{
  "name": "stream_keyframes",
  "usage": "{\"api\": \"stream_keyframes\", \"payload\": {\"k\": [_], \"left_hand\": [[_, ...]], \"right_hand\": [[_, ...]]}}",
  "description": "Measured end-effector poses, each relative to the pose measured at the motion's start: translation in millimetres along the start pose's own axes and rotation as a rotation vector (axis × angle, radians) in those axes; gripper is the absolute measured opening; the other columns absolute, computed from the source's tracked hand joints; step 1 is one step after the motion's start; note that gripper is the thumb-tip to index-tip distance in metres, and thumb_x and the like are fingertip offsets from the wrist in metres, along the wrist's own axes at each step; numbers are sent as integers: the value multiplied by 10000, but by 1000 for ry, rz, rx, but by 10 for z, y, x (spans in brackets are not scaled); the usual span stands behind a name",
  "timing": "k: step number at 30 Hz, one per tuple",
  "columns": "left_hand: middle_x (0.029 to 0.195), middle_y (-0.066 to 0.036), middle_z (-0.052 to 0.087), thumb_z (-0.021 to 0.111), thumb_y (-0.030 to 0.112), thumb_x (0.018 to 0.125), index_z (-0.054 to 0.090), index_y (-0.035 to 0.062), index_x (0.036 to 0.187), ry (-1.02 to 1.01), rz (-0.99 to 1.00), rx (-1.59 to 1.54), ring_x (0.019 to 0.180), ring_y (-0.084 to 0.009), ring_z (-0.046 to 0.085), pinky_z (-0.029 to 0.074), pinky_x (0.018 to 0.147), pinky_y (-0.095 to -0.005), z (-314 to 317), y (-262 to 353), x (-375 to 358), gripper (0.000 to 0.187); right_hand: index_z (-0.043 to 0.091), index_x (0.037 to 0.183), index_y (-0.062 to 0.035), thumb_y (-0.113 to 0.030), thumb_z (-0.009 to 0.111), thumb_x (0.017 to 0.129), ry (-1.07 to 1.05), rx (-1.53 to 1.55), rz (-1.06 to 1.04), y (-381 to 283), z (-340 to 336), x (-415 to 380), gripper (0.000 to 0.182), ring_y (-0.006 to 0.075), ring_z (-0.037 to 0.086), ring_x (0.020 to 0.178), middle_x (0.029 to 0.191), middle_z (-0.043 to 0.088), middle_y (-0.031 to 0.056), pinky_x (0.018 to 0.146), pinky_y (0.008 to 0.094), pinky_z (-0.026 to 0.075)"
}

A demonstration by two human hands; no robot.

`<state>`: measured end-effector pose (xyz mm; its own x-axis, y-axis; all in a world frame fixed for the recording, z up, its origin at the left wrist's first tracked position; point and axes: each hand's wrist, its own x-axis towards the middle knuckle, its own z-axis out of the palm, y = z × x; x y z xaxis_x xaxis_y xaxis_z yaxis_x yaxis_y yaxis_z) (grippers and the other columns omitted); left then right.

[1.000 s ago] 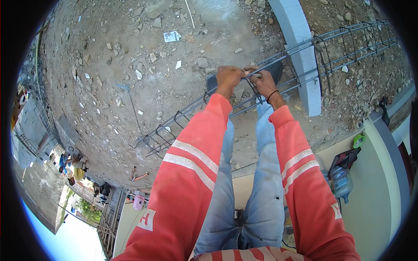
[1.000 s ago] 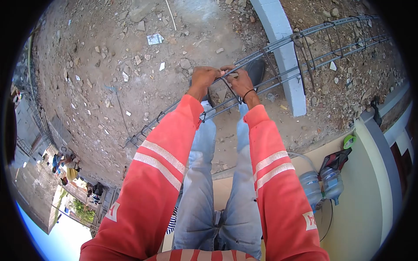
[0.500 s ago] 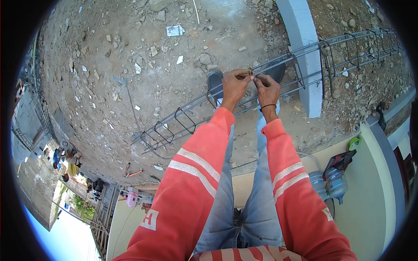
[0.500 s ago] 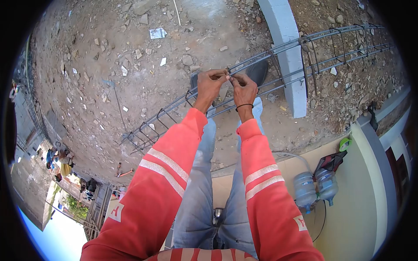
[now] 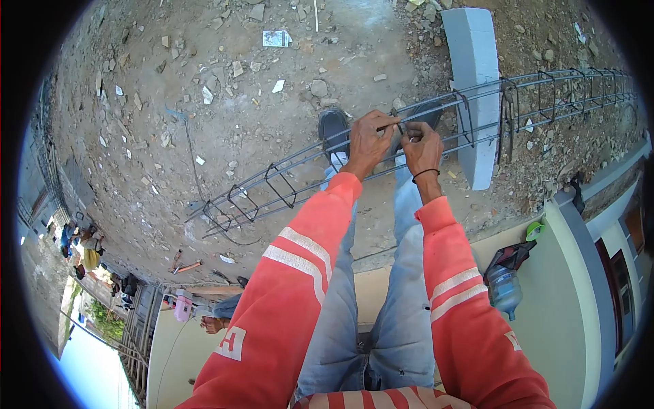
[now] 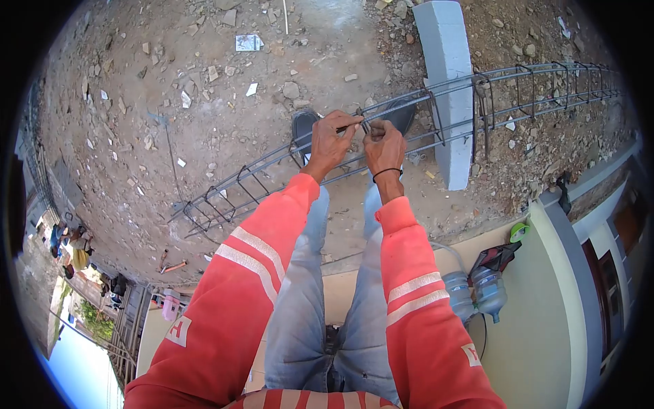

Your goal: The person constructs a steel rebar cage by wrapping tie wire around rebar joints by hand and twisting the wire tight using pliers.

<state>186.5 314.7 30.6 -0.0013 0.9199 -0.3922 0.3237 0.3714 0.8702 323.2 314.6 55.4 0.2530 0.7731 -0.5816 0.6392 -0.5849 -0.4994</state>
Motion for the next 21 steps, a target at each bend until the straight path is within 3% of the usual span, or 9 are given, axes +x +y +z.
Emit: {"api": "stream_keyframes", "payload": {"k": [7, 9, 15, 19, 21], "left_hand": [[915, -134, 726, 706, 108, 823, 764, 46, 958, -22, -220, -143, 777, -233, 694, 531, 709, -319, -10, 5, 62, 159], [932, -136, 730, 703, 109, 823, 763, 40, 944, -32, -185, -135, 782, -231, 700, 536, 706, -321, -10, -33, 60, 152], [922, -148, 722, 712, 126, 820, 752, 23, 939, -34, -169, -131, 795, -247, 702, 536, 711, -336, -12, -36, 65, 162], [918, -148, 716, 713, 127, 820, 749, 23, 942, -26, -144, -132, 795, -247, 696, 532, 714, -341, 7, -60, 58, 164], [923, -145, 713, 714, 128, 820, 751, 27, 946, -42, -165, -159, 802, -244, 689, 529, 717, -344, 7, -48, 78, 166]], "right_hand": [[669, 945, 26, -47, 693, 785, -27, 7, -146, 121, -49, -13, 178, 225, 670, 816, 915, 703, 151, 737, 329, 525], [636, 948, 25, -48, 678, 833, -4, 292, -175, 246, 67, 2, 143, 180, 648, 846, 959, 694, 130, 753, 318, 519], [611, 951, 20, -51, 657, 874, 66, 556, -46, 328, 278, 11, 114, 123, 607, 806, 896, 660, 82, 721, 286, 507], [608, 947, 17, -48, 660, 862, 114, 555, -53, 266, 289, 3, 119, 107, 597, 759, 847, 646, 60, 707, 277, 503], [612, 955, 26, -81, 695, 818, 197, 324, 12, 138, 212, 12, 193, 127, 627, 714, 821, 671, 73, 689, 278, 512]]}}
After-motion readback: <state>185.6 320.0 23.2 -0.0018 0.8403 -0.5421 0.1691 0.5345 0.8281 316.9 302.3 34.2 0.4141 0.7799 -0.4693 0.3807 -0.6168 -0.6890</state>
